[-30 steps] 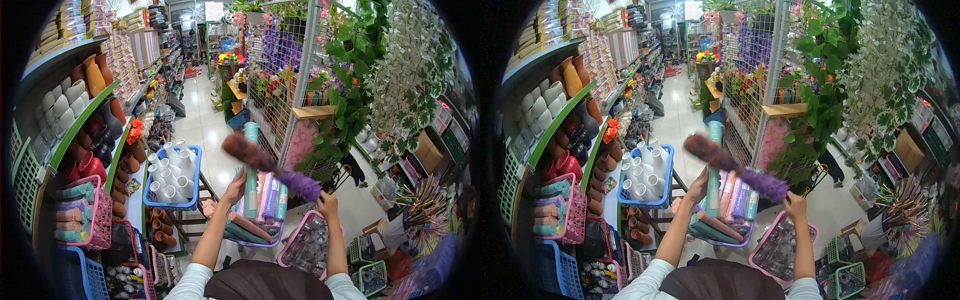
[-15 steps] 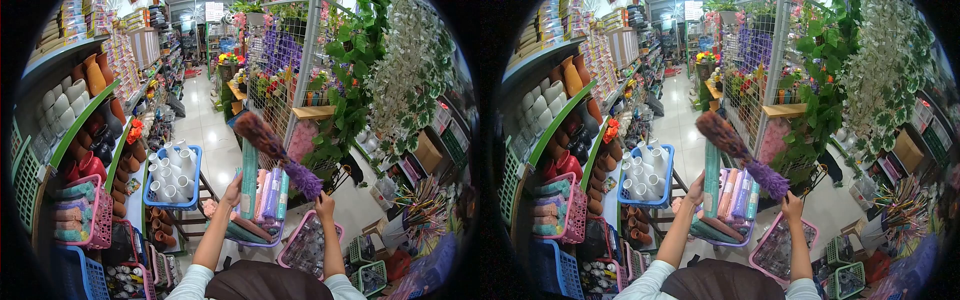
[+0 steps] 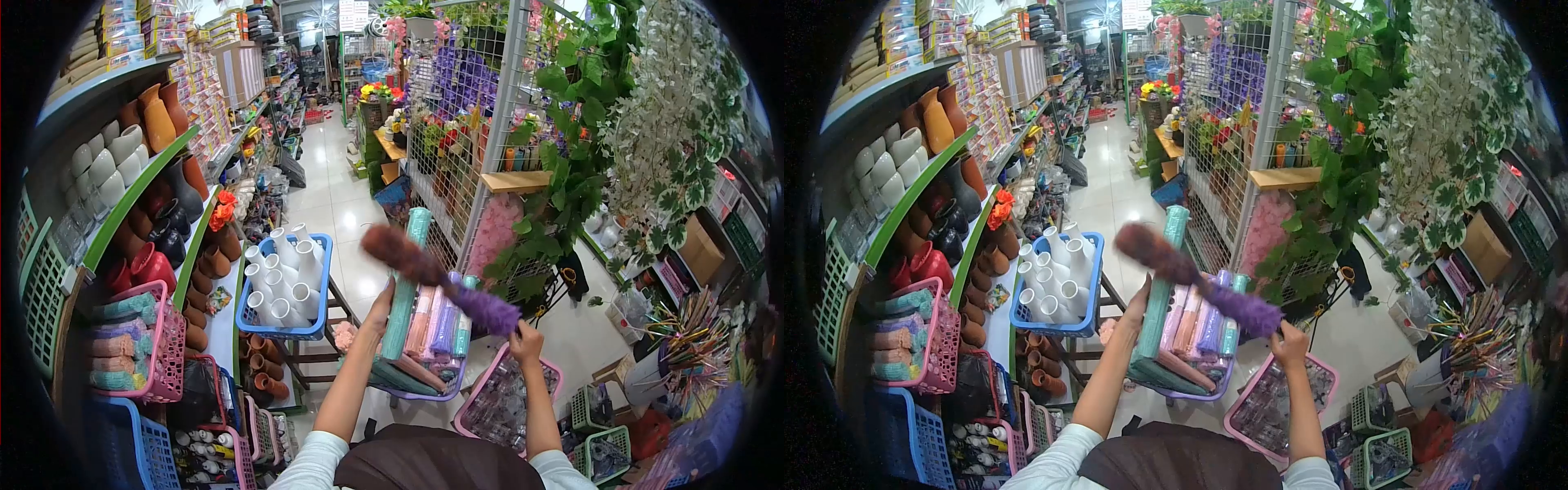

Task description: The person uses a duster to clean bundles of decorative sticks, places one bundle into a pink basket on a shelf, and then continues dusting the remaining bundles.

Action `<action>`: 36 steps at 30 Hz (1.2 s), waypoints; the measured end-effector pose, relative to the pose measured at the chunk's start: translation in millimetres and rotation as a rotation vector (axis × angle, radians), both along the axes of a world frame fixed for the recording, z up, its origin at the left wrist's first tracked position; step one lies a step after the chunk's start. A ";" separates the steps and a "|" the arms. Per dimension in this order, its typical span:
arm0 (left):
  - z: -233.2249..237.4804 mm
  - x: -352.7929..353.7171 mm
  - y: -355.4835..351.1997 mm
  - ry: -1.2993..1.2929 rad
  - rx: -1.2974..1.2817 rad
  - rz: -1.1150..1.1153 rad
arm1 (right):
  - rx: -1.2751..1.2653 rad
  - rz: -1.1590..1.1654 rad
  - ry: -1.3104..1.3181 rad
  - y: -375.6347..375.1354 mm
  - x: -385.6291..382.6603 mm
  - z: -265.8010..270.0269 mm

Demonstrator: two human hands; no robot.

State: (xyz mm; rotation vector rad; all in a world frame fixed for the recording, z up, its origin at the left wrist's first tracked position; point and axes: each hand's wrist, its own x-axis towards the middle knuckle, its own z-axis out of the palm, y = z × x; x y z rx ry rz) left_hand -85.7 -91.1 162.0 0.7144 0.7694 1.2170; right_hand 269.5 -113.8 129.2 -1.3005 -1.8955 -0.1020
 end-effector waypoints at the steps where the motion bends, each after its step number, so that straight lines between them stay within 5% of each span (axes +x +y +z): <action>1: 3.3 5.6 -2.2 0.013 0.019 0.022 | -0.023 -0.054 0.033 3.4 -6.5 7.5; 4: -5.0 5.0 0.6 0.106 0.112 0.004 | -0.088 -0.100 0.069 1.8 -12.9 21.6; 8: 5.9 -1.0 -5.9 -0.106 0.134 0.038 | -0.139 0.067 0.020 -11.6 3.6 2.4; 10: -53.0 -22.2 8.4 0.151 0.387 0.029 | -0.126 0.174 -0.025 -22.3 18.0 -20.0; 12: 43.0 -3.4 -39.7 -0.108 0.193 0.058 | -0.048 0.279 -0.068 -30.9 30.6 -44.6; 16: 26.1 -18.0 -33.2 -0.183 -0.118 -0.115 | -0.111 0.199 -0.046 -46.5 31.7 -60.8; 19: -17.5 -3.5 -15.5 0.414 0.344 0.231 | -0.226 0.097 0.028 -46.1 11.5 -67.4; 20: -16.5 -1.0 -8.5 -0.046 -0.080 0.147 | -0.248 0.066 0.068 -42.2 4.3 -71.6; 21: -23.3 0.9 -5.7 -0.105 0.007 0.095 | -0.270 0.033 0.108 -35.9 -5.5 -79.0; 26: -48.7 -4.5 -0.3 -0.001 -0.061 0.004 | -0.466 -0.102 0.367 -11.7 -64.6 -86.8; 36: -72.1 13.4 -18.0 0.028 -0.131 0.056 | -0.866 -0.070 0.322 -12.3 -152.9 -153.1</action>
